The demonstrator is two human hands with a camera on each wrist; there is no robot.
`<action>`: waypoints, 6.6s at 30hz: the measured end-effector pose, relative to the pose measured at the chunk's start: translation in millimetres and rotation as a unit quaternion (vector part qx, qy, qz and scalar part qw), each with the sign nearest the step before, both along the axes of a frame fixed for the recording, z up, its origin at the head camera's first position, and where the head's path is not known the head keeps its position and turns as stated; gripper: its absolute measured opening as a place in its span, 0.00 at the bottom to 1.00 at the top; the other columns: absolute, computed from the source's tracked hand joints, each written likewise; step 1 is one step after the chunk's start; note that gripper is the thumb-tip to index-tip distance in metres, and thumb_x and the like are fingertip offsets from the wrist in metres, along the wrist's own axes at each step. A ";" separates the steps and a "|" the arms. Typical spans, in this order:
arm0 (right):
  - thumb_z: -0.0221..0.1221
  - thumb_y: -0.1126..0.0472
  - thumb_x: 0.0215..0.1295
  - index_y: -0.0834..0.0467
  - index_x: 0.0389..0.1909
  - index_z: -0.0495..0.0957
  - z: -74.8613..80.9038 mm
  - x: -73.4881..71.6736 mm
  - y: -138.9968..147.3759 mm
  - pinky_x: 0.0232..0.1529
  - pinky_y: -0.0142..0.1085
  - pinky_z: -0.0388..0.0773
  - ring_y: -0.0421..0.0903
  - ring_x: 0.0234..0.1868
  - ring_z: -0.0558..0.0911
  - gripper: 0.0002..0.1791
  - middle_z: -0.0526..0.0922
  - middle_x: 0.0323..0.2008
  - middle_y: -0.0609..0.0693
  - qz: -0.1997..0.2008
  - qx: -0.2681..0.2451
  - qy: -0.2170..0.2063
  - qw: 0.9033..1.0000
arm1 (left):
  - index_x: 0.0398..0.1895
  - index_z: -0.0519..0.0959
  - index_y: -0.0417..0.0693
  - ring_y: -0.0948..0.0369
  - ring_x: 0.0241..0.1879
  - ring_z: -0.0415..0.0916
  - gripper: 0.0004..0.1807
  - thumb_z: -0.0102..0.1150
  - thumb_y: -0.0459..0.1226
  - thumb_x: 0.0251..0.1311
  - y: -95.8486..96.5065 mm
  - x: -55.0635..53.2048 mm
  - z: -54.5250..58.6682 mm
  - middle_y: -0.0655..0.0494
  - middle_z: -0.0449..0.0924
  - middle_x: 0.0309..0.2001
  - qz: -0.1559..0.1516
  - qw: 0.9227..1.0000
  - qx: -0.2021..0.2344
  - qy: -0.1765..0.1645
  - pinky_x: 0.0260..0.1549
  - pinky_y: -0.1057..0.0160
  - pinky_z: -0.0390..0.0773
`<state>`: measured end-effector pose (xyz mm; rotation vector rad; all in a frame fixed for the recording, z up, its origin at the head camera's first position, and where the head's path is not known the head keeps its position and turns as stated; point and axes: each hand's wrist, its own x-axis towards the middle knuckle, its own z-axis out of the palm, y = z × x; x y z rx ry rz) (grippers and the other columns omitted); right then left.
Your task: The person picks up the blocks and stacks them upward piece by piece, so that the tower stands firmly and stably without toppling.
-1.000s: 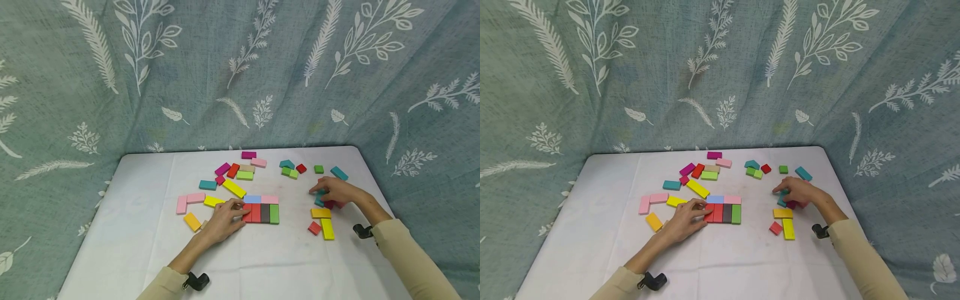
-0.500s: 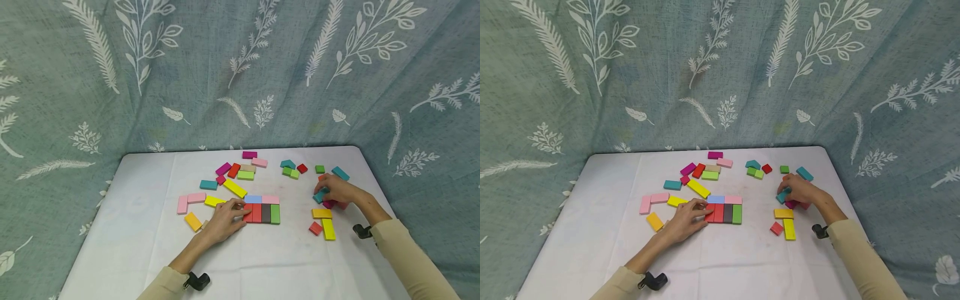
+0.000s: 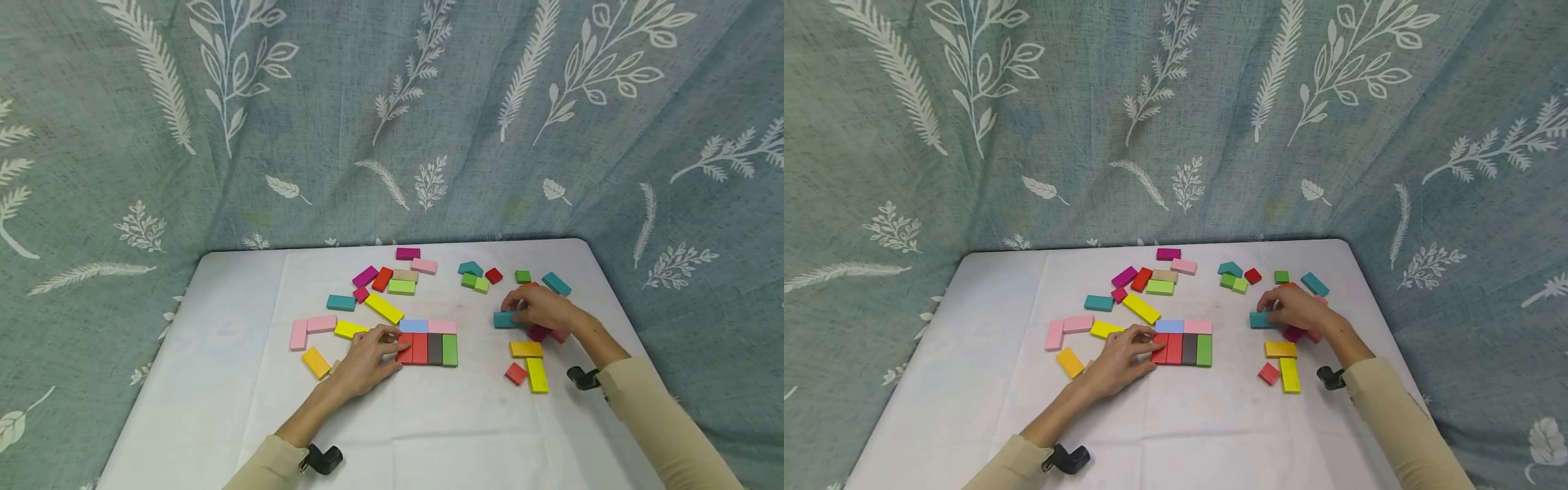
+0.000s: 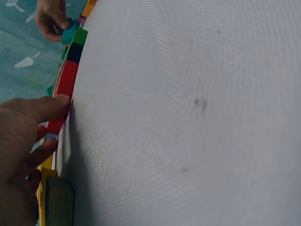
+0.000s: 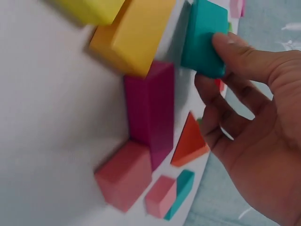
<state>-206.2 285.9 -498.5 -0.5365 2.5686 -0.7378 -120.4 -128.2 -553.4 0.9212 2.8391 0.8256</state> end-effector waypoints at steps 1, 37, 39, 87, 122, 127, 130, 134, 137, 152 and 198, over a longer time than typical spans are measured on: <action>0.66 0.63 0.66 0.50 0.47 0.85 1.3 0.5 -2.7 0.48 0.43 0.80 0.47 0.45 0.80 0.10 0.86 0.44 0.44 0.001 -0.012 0.001 1.000 | 0.65 0.79 0.60 0.61 0.60 0.70 0.26 0.69 0.46 0.62 -0.2 -0.1 -0.1 0.59 0.71 0.63 0.000 1.000 -0.002 -0.002 0.49 0.54 0.61; 0.73 0.56 0.58 0.49 0.36 0.87 -7.1 71.4 -164.0 0.37 0.32 0.76 0.40 0.33 0.77 0.07 0.81 0.27 0.37 0.043 -0.064 -0.039 0.996 | 0.66 0.77 0.64 0.63 0.60 0.70 0.28 0.70 0.47 0.61 -2.6 -2.3 -1.5 0.61 0.69 0.65 -0.006 1.000 -0.027 -0.003 0.49 0.54 0.61; 0.73 0.55 0.57 0.48 0.35 0.86 -8.1 72.6 -166.5 0.37 0.32 0.76 0.40 0.32 0.77 0.07 0.80 0.26 0.37 0.040 -0.050 -0.027 0.998 | 0.66 0.77 0.64 0.63 0.60 0.70 0.28 0.70 0.47 0.61 -2.6 -2.3 -1.7 0.61 0.69 0.65 -0.006 1.000 -0.026 -0.004 0.49 0.54 0.61; 0.72 0.48 0.59 0.46 0.27 0.78 -6.0 61.8 -157.8 0.29 0.32 0.71 0.40 0.28 0.74 0.12 0.74 0.20 0.41 0.012 -0.026 0.022 0.999 | 0.68 0.76 0.64 0.63 0.62 0.68 0.29 0.65 0.55 0.63 -3.6 -2.2 1.3 0.61 0.67 0.66 -0.003 0.999 -0.012 -0.033 0.52 0.52 0.60; 0.70 0.65 0.60 0.59 0.47 0.87 -6.3 25.6 43.2 0.53 0.56 0.77 0.59 0.51 0.76 0.14 0.79 0.51 0.61 -0.023 0.083 0.043 0.995 | 0.68 0.76 0.64 0.62 0.64 0.66 0.30 0.66 0.54 0.62 -2.6 0.2 2.9 0.60 0.66 0.66 -0.009 0.999 -0.003 -0.035 0.54 0.50 0.61; 0.71 0.65 0.59 0.57 0.43 0.86 -6.2 26.0 44.6 0.51 0.54 0.79 0.55 0.46 0.77 0.11 0.80 0.47 0.58 -0.039 0.072 0.041 0.996 | 0.68 0.76 0.63 0.61 0.64 0.66 0.30 0.66 0.53 0.62 -2.8 0.5 4.1 0.60 0.67 0.66 -0.008 0.999 0.000 -0.038 0.54 0.50 0.61; 0.71 0.65 0.58 0.56 0.43 0.85 -6.3 26.2 44.3 0.49 0.50 0.80 0.52 0.45 0.76 0.12 0.81 0.45 0.55 -0.049 0.069 0.027 0.996 | 0.68 0.76 0.63 0.61 0.64 0.66 0.30 0.66 0.53 0.62 -2.8 0.3 3.9 0.60 0.67 0.66 -0.009 0.999 0.000 -0.038 0.54 0.51 0.61; 0.71 0.64 0.59 0.56 0.44 0.83 -7.1 25.6 43.5 0.47 0.47 0.81 0.51 0.44 0.76 0.13 0.81 0.42 0.52 -0.062 0.062 0.011 0.996 | 0.68 0.76 0.63 0.61 0.64 0.66 0.30 0.66 0.53 0.63 -2.4 -0.2 3.1 0.60 0.67 0.66 -0.007 0.999 -0.001 -0.039 0.54 0.51 0.61; 0.70 0.64 0.60 0.57 0.45 0.82 -5.9 25.0 42.4 0.46 0.45 0.80 0.50 0.43 0.76 0.12 0.80 0.40 0.50 -0.067 0.048 0.011 0.997 | 0.68 0.76 0.63 0.61 0.64 0.66 0.30 0.66 0.54 0.63 -2.0 -0.4 2.8 0.60 0.67 0.66 -0.005 0.999 -0.002 -0.042 0.54 0.51 0.61; 0.69 0.63 0.62 0.50 0.45 0.83 15.4 42.8 -17.6 0.39 0.36 0.79 0.47 0.43 0.77 0.12 0.82 0.42 0.46 -0.055 -0.051 0.014 0.997 | 0.68 0.76 0.62 0.62 0.63 0.67 0.30 0.66 0.53 0.63 -3.5 -0.5 0.8 0.59 0.67 0.66 -0.009 0.999 -0.001 -0.032 0.51 0.52 0.61; 0.77 0.48 0.49 0.50 0.26 0.70 -16.6 79.8 -133.2 0.29 0.31 0.67 0.39 0.29 0.73 0.23 0.68 0.19 0.44 -0.019 0.035 0.025 0.999 | 0.67 0.77 0.61 0.62 0.62 0.67 0.29 0.65 0.54 0.63 -3.7 -0.9 0.3 0.60 0.68 0.65 -0.016 1.000 0.008 -0.016 0.53 0.52 0.62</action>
